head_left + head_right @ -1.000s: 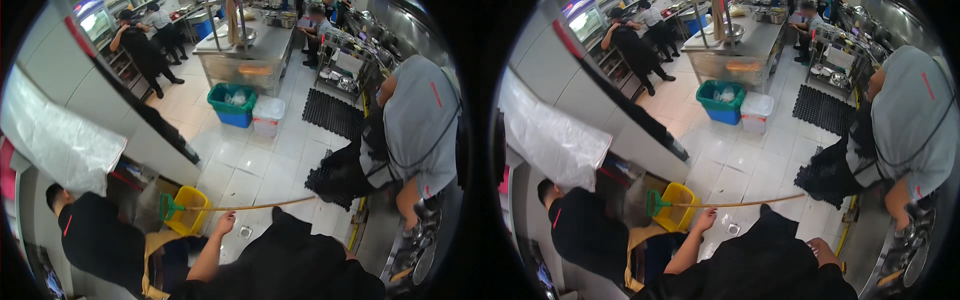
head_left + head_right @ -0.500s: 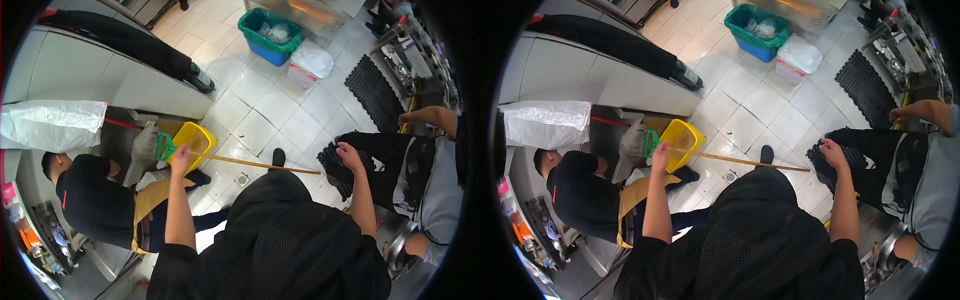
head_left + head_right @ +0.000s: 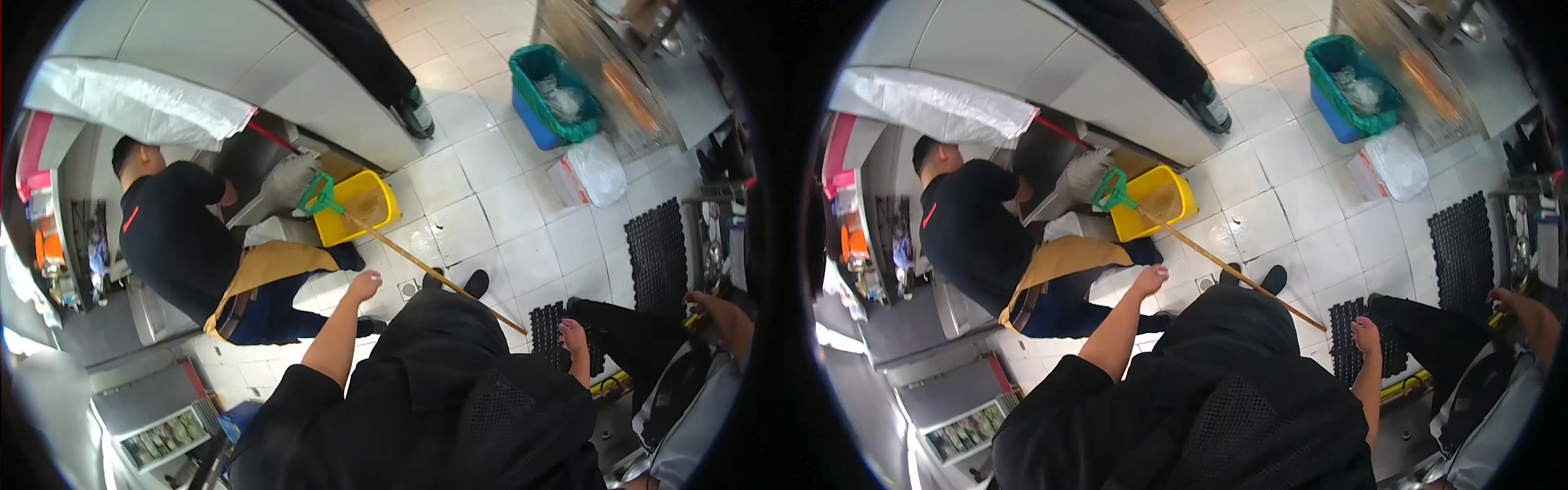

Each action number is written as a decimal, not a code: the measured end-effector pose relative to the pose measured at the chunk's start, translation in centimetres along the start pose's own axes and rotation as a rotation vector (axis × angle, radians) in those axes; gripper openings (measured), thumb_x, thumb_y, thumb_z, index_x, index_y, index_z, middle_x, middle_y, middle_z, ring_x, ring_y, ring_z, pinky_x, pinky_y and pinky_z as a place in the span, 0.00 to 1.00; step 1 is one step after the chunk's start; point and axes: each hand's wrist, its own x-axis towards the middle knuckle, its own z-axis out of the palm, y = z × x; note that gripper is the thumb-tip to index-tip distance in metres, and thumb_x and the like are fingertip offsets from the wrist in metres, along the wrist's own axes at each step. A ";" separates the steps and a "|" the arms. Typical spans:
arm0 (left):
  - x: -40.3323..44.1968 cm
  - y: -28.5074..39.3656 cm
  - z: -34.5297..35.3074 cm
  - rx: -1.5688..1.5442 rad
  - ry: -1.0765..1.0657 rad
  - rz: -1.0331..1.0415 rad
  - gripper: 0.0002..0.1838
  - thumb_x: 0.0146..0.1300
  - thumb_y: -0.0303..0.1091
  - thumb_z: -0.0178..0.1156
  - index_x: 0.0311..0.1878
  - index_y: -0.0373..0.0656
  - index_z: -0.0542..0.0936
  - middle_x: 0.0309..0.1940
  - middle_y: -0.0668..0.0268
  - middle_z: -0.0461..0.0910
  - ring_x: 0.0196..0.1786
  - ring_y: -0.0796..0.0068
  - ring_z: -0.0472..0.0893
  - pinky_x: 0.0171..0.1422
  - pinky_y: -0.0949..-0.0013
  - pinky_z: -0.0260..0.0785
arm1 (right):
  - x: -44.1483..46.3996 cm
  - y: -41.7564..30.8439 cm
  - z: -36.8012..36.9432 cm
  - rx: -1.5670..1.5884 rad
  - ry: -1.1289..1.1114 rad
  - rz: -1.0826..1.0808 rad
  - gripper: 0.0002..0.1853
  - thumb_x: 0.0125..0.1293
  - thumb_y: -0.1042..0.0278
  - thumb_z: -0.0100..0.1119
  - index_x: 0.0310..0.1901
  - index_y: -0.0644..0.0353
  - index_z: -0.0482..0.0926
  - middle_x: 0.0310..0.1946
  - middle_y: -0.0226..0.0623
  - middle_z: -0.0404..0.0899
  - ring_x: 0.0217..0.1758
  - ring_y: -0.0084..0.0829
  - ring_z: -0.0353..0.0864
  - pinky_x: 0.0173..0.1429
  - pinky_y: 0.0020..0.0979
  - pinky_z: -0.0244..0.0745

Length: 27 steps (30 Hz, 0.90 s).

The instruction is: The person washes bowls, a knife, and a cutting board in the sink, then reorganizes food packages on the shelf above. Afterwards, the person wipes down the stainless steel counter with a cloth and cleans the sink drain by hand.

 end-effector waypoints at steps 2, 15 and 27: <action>0.6 1.7 -1.8 -0.154 0.033 -0.016 0.19 0.52 0.43 0.57 0.46 0.45 0.78 0.42 0.54 0.79 0.48 0.56 0.77 0.55 0.61 0.68 | 0.6 -1.5 0.4 0.093 -0.031 0.110 0.17 0.60 0.64 0.54 0.51 0.57 0.73 0.31 0.27 0.76 0.26 0.22 0.74 0.28 0.24 0.68; 11.7 5.6 -1.1 0.508 -0.311 0.289 0.23 0.51 0.35 0.54 0.53 0.44 0.74 0.46 0.54 0.77 0.51 0.56 0.75 0.58 0.60 0.66 | -9.7 6.0 8.0 0.361 0.070 0.323 0.17 0.59 0.65 0.54 0.51 0.57 0.73 0.34 0.29 0.77 0.31 0.24 0.76 0.30 0.28 0.69; 21.9 -2.6 2.0 0.979 -0.359 0.355 0.20 0.51 0.32 0.56 0.50 0.45 0.73 0.53 0.56 0.72 0.61 0.63 0.69 0.61 0.55 0.61 | -29.8 8.6 21.3 0.235 0.188 0.826 0.16 0.62 0.64 0.52 0.52 0.56 0.74 0.37 0.33 0.78 0.36 0.28 0.80 0.34 0.30 0.73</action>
